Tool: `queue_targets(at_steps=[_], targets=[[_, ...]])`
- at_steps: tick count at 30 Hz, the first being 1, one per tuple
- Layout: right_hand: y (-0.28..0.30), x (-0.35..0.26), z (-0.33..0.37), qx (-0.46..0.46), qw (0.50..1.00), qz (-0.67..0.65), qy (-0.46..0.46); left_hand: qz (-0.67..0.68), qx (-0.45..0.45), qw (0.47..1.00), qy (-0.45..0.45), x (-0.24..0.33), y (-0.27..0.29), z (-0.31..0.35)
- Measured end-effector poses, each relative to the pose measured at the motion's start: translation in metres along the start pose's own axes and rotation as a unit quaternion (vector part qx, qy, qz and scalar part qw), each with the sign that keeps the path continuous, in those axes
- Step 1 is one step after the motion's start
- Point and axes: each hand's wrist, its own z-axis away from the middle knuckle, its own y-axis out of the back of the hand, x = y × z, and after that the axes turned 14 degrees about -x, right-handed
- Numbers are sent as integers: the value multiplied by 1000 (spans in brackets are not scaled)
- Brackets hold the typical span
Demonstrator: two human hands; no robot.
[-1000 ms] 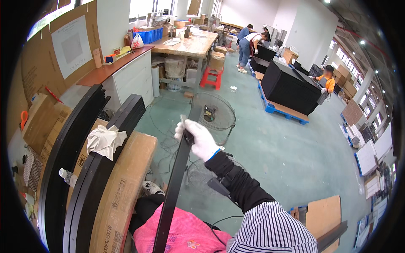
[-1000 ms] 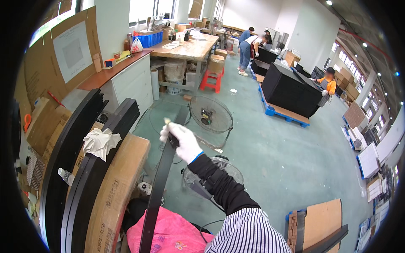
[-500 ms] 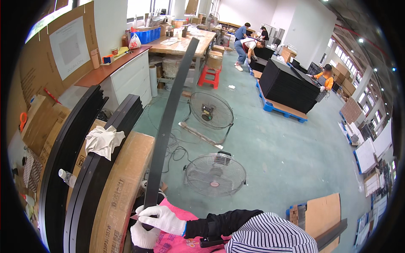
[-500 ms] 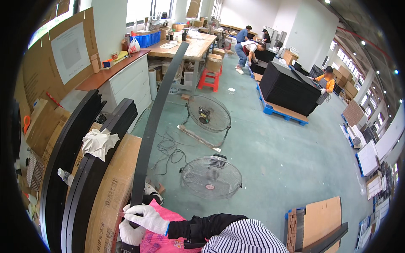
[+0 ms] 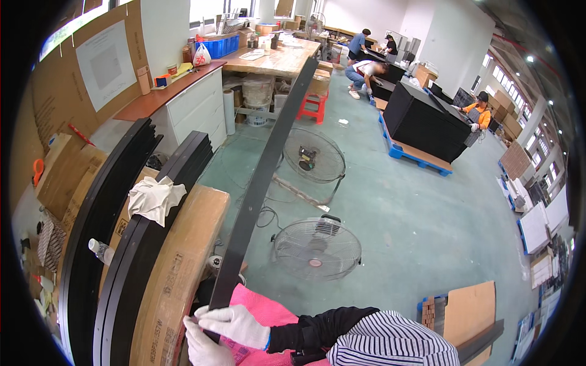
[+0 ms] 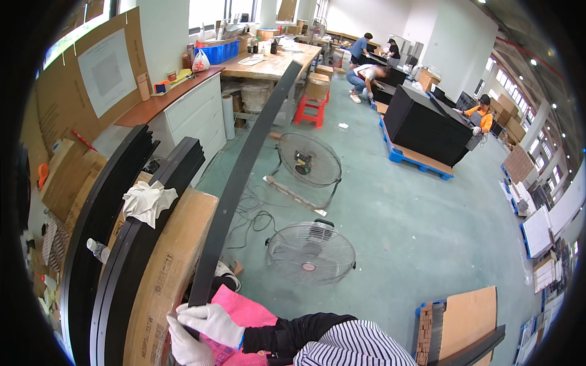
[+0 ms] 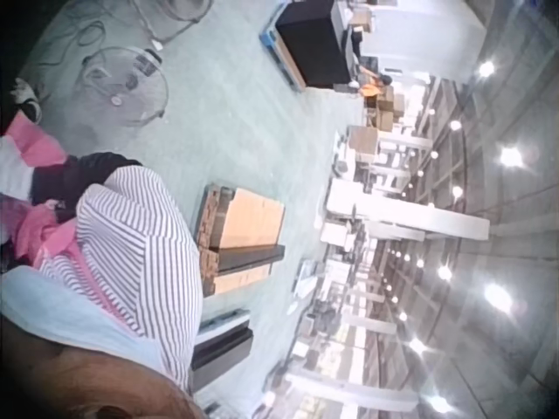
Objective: The worker is cleaning and inspecting long black metal frame components using a white cloth in a furniture manufacturing workshop.
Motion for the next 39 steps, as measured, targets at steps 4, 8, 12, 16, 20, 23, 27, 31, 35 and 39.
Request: queue_targets(at_steps=[4, 8, 12, 16, 20, 23, 27, 31, 35, 39], targets=[[25, -23, -16, 78, 996, -18, 35, -159, -35, 987, 10, -68, -3, 46], [73, -51, -25, 120, 990, 2, 77, -228, -24, 972, 40, -169, 14, 110], [96, -77, -32, 142, 989, 21, 41, -204, -131, 958, 154, -227, 44, 161], [95, -64, -44, 121, 990, 65, 17, -143, -250, 917, 275, -216, 60, 167], [91, -41, -50, 106, 994, 24, 16, -118, -236, 938, 226, -228, 59, 191], [92, -41, -51, 72, 996, 13, 43, -57, -259, 936, 229, -230, 62, 210], [92, -54, -53, 19, 996, 11, 81, 228, -382, 873, 199, -249, 62, 220], [88, -50, -62, -11, 992, 103, 72, 211, -577, 757, 225, -261, 59, 238], [42, -56, -80, -7, 954, 286, 85, -8, -482, 845, 232, -264, 75, 229], [-11, -44, -105, -16, 978, 196, 72, -51, -372, 883, 282, -248, 100, 218]])
